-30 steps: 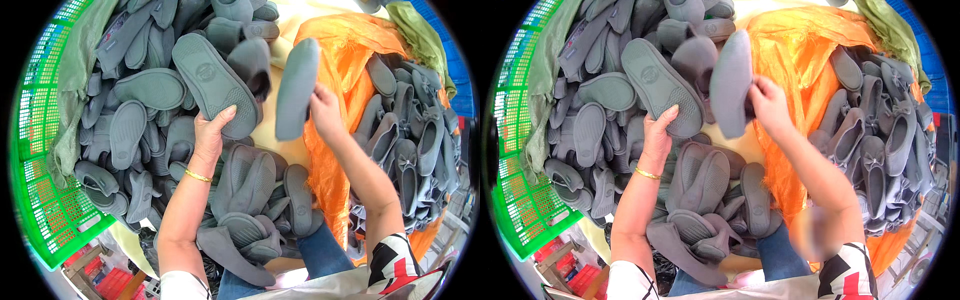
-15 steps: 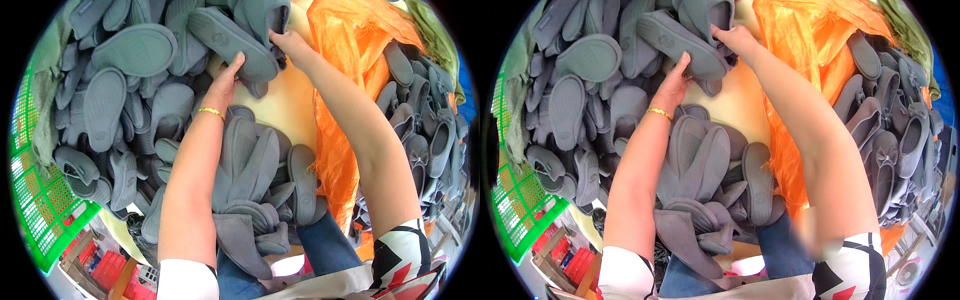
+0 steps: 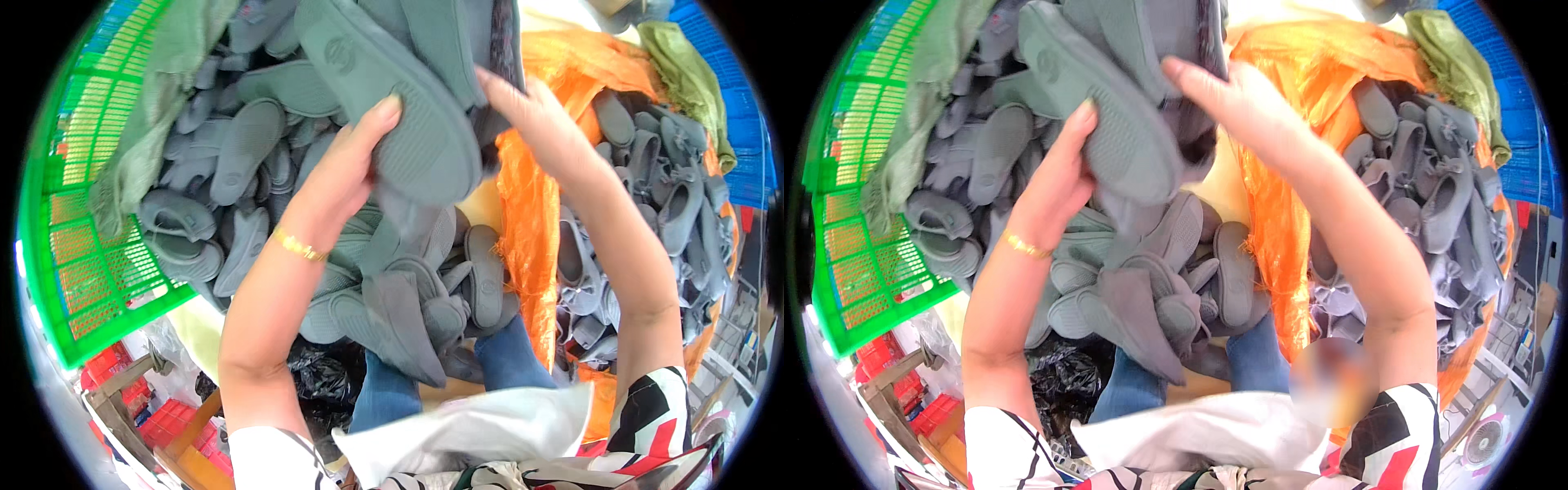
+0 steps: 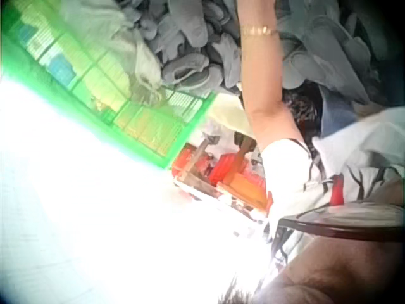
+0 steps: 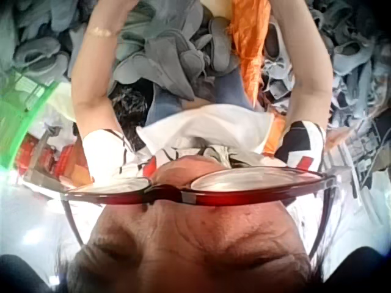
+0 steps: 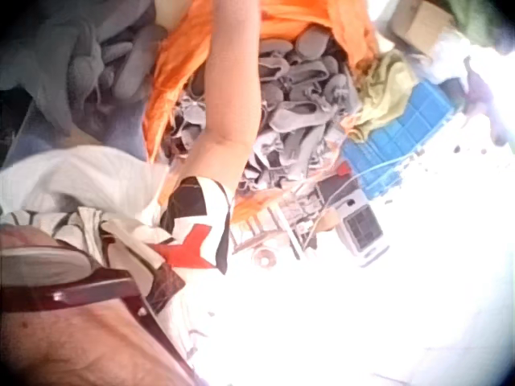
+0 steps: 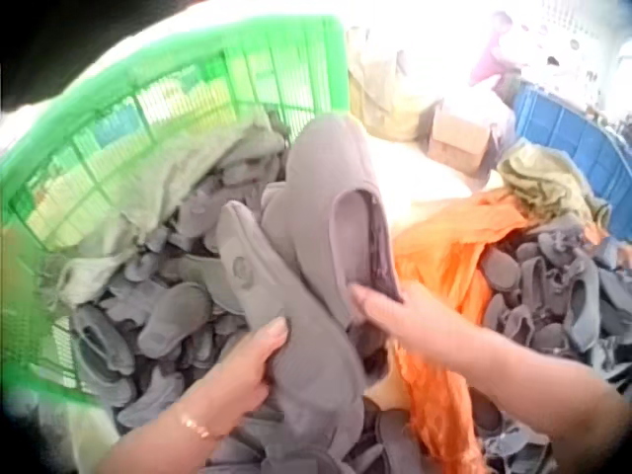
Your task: The person sits and sews a decorative bow onto the front of a grey slipper using a needle and thread. They pull the thread through the fabric, tie a knot to secure the bow, and trim the excess thread. The person then places the finished slipper into a green basket and picks up another slipper to repeat the process.
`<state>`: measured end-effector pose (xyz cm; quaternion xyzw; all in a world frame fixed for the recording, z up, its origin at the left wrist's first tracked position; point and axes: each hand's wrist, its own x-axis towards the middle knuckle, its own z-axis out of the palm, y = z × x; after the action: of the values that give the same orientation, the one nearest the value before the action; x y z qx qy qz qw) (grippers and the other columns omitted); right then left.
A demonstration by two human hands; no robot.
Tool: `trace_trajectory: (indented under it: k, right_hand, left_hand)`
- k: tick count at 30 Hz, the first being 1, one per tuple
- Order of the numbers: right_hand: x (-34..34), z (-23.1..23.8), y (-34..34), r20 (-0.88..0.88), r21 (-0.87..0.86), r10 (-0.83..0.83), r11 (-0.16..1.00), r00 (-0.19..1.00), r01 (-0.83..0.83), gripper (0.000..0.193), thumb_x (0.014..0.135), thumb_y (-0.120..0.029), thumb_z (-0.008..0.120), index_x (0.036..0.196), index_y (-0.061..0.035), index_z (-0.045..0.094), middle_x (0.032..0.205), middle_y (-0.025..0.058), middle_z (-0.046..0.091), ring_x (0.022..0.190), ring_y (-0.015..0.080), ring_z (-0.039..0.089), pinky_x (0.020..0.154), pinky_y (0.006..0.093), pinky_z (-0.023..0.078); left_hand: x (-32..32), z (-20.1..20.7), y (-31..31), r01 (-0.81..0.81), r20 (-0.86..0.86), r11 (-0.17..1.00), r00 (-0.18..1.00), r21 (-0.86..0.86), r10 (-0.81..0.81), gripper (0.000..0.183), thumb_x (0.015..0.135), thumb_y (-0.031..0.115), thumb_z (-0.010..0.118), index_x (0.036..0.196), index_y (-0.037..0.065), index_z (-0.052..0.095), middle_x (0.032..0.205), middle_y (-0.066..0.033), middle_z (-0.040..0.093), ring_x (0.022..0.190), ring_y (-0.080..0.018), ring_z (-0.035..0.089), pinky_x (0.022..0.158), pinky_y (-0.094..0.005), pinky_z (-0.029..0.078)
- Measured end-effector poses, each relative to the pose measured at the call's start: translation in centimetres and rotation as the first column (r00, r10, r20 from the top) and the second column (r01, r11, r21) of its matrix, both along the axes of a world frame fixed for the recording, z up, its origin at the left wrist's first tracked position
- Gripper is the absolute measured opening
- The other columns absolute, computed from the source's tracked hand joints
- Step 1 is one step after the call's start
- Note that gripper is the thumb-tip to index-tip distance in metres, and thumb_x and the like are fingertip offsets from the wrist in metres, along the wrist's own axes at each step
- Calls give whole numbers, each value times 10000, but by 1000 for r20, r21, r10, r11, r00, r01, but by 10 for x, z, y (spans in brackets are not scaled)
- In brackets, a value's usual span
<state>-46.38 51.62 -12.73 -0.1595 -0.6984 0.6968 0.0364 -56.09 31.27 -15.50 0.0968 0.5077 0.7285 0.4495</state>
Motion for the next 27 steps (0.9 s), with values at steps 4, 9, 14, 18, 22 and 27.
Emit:
trace_trajectory:
  k: [4, 9, 14, 18, 22, 27]
  right_hand:
    - [69, 81, -74, 60, 71, 113, 991, 992, -117, 547, 984, -458, 563, 1091, 71, 652, 949, 100, 691, 915, 134, 612, 822, 314, 510]
    - [156, 73, -172, 283, -2, 314, 945, 907, -326, 490, 998, -383, 537, 936, 92, 641, 777, 150, 657, 794, 185, 621, 756, 364, 510]
    - [158, -60, -254, 515, 339, 356, 751, 780, -567, 487, 857, -419, 612, 881, 60, 695, 881, 289, 659, 891, 446, 652, 829, 466, 518]
    - [152, -52, -276, 461, 555, 302, 637, 835, -536, 509, 882, -445, 600, 806, 48, 703, 867, 279, 662, 891, 448, 651, 812, 481, 517]
    - [169, -6, -274, 482, 523, 299, 656, 823, -545, 494, 913, -443, 615, 906, 45, 689, 829, 257, 667, 816, 409, 662, 749, 440, 511]
    - [233, 64, -249, 377, 355, 166, 883, 911, -308, 299, 963, -290, 635, 949, 6, 677, 756, 6, 630, 679, 79, 598, 622, 264, 474]
  left_hand:
    - [43, 82, -110, 36, 3, 995, 999, -91, -36, 618, 961, 437, 592, 1361, -27, 514, 1306, -121, 610, 1166, -203, 599, 1029, -363, 464]
    - [132, 66, -252, -89, 179, 933, 971, -349, 159, 689, 924, 519, 627, 1367, 1, 522, 1266, -98, 632, 1121, -176, 617, 977, -346, 495]
    - [207, -153, -368, -367, -325, 483, 930, -795, 172, 423, 871, 325, 686, 1102, -25, 634, 970, -102, 672, 889, -203, 610, 772, -366, 496]
    - [254, -136, -285, -583, -595, 299, 801, -756, 58, 590, 778, 268, 771, 1162, -75, 485, 1175, -317, 564, 1155, -470, 539, 971, -497, 452]
    - [261, -112, -302, -604, -619, 402, 778, -688, 109, 669, 798, 315, 750, 1256, -94, 482, 1243, -336, 546, 1216, -465, 510, 1012, -473, 436]
    - [290, -58, -369, -692, -602, 479, 715, -539, 355, 348, 874, 213, 688, 1132, -21, 680, 1034, -120, 714, 927, -186, 662, 826, -313, 516]
